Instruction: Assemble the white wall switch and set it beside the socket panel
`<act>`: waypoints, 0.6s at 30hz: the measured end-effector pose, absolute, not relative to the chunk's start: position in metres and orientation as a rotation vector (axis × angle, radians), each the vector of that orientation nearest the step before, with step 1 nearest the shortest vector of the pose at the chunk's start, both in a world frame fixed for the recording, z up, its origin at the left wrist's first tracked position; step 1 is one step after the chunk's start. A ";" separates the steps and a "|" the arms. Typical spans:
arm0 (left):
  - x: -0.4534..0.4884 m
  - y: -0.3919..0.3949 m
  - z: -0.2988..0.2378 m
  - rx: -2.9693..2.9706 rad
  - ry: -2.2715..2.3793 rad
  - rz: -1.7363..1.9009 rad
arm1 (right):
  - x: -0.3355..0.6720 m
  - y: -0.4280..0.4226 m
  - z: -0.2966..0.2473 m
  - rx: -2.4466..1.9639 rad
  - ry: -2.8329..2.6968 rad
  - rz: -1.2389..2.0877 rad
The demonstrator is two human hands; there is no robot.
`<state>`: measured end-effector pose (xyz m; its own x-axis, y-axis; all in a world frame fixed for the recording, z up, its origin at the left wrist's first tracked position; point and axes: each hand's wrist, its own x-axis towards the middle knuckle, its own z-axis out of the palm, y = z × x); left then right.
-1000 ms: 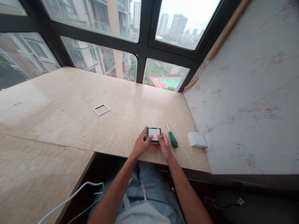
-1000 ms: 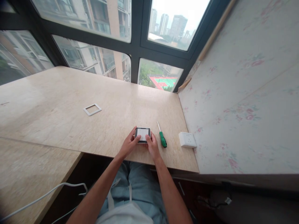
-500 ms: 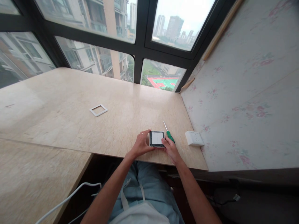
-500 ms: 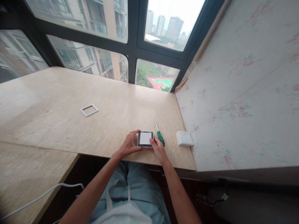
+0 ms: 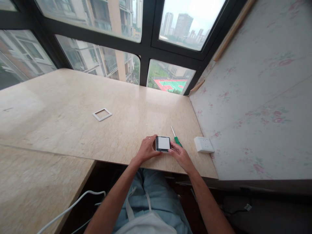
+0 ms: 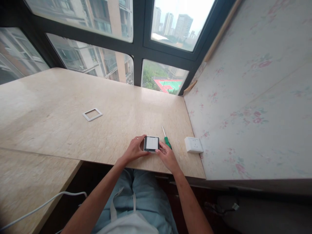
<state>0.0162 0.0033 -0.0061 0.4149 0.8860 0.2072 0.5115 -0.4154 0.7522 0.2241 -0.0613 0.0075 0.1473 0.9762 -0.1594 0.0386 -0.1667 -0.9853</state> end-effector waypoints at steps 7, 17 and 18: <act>0.016 0.002 -0.006 2.038 1.165 0.796 | 0.218 -0.058 0.022 -1.424 -1.059 1.054; 0.018 -0.007 -0.012 2.116 1.161 0.839 | 0.127 0.014 0.063 -1.235 -1.643 0.738; 0.018 -0.008 -0.011 2.103 1.145 0.856 | 0.108 0.026 0.065 -1.187 -1.752 0.720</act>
<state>0.0179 -0.0079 -0.0108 0.4224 0.8699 0.2546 0.4903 -0.4556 0.7430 0.1077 0.0258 0.0645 -0.1613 0.9265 0.3400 0.4195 0.3761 -0.8261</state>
